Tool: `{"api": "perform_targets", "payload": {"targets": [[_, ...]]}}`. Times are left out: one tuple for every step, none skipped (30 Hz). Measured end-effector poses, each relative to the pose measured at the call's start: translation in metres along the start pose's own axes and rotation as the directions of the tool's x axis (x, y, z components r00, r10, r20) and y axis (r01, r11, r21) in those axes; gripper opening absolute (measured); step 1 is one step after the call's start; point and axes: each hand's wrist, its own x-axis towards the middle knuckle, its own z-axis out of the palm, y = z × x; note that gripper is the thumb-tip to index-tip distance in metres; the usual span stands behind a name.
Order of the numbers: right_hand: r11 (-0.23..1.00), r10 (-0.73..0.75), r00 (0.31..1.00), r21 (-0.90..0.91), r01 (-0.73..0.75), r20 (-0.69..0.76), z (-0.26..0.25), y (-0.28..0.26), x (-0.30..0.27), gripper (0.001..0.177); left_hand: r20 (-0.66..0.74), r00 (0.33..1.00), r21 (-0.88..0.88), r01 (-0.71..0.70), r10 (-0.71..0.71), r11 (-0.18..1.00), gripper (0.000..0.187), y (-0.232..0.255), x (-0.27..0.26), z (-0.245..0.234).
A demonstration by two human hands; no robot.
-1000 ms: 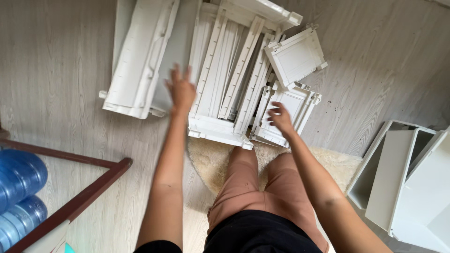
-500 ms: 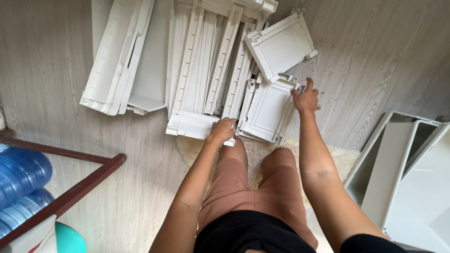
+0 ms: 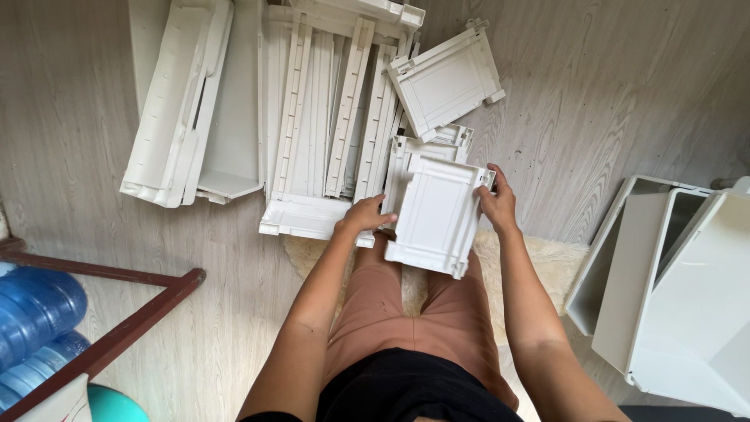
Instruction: The person kneels on a rug and repeatedly picks up white plastic furniture components, snaps them together, and sets them down. The person handles frames, panels, and trays, assembling them into larger structures and occasionally repositioning them on the floor.
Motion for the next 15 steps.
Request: {"api": "perform_targets", "payload": {"targets": [[0.992, 0.095, 0.995, 0.077, -0.097, 0.025, 0.001, -0.006, 0.0, 0.067, 0.046, 0.999, -0.123, 0.026, -0.02, 0.992, 0.098, 0.002, 0.0, 0.0], [0.969, 0.187, 0.981, 0.151, -0.194, 0.058, 0.004, -0.013, 0.0, 0.069, 0.094, 0.995, -0.243, 0.056, -0.034, 0.968, 0.102, 0.005, -0.002, 0.0], [0.957, 0.166, 0.979, 0.223, -0.188, 0.115, 0.01, -0.02, 0.002, 0.069, 0.138, 0.99, -0.356, 0.087, -0.04, 0.93, 0.108, 0.007, -0.003, -0.002], [0.938, 0.141, 0.975, 0.293, -0.186, 0.17, 0.016, -0.027, 0.005, 0.07, 0.135, 0.991, -0.411, 0.075, -0.021, 0.909, 0.103, 0.009, -0.005, -0.004], [0.913, 0.115, 0.968, 0.359, -0.191, 0.222, 0.021, -0.033, 0.007, 0.071, 0.134, 0.991, -0.464, 0.063, 0.0, 0.883, 0.098, 0.01, -0.007, -0.004], [0.922, 0.098, 0.967, 0.345, -0.177, 0.234, 0.027, -0.038, 0.012, 0.07, 0.132, 0.991, -0.516, 0.051, 0.02, 0.855, 0.095, 0.008, -0.008, -0.005], [0.93, 0.083, 0.966, 0.329, -0.163, 0.246, 0.03, -0.04, 0.016, 0.07, 0.114, 0.993, -0.467, 0.021, 0.036, 0.884, 0.095, 0.004, -0.008, -0.005], [0.938, 0.067, 0.964, 0.313, -0.149, 0.258, 0.033, -0.041, 0.021, 0.07, 0.098, 0.994, -0.415, -0.008, 0.053, 0.91, 0.095, -0.003, -0.006, -0.006], [0.95, 0.095, 0.972, 0.274, -0.153, 0.213, 0.036, -0.041, 0.026, 0.069, 0.081, 0.994, -0.36, -0.035, 0.069, 0.932, 0.096, -0.014, -0.002, -0.009], [0.959, 0.121, 0.978, 0.233, -0.159, 0.167, 0.037, -0.038, 0.033, 0.068, 0.041, 0.999, -0.357, 0.003, 0.012, 0.934, 0.092, -0.026, 0.004, -0.013], [0.967, 0.148, 0.982, 0.19, -0.169, 0.121, 0.038, -0.034, 0.037, 0.067, 0.003, 0.999, -0.358, 0.043, -0.045, 0.933, 0.089, -0.04, 0.011, -0.015], [0.968, 0.146, 0.986, 0.193, -0.159, 0.081, 0.036, -0.027, 0.041, 0.066, -0.034, 0.994, -0.36, 0.084, -0.103, 0.929, 0.085, -0.055, 0.021, -0.019], [0.969, 0.144, 0.989, 0.196, -0.149, 0.038, 0.031, -0.019, 0.043, 0.065, -0.141, 0.982, -0.36, 0.065, -0.123, 0.931, 0.081, -0.068, 0.034, -0.024], [0.971, 0.142, 0.99, 0.198, -0.138, -0.004, 0.027, -0.01, 0.046, 0.063, -0.245, 0.959, -0.359, 0.047, -0.143, 0.932, 0.077, -0.078, 0.049, -0.029], [0.964, 0.181, 0.983, 0.205, -0.17, -0.037, 0.024, 0.0, 0.045, 0.064, -0.364, 0.922, -0.288, 0.024, -0.133, 0.957, 0.074, -0.085, 0.064, -0.032]]}}
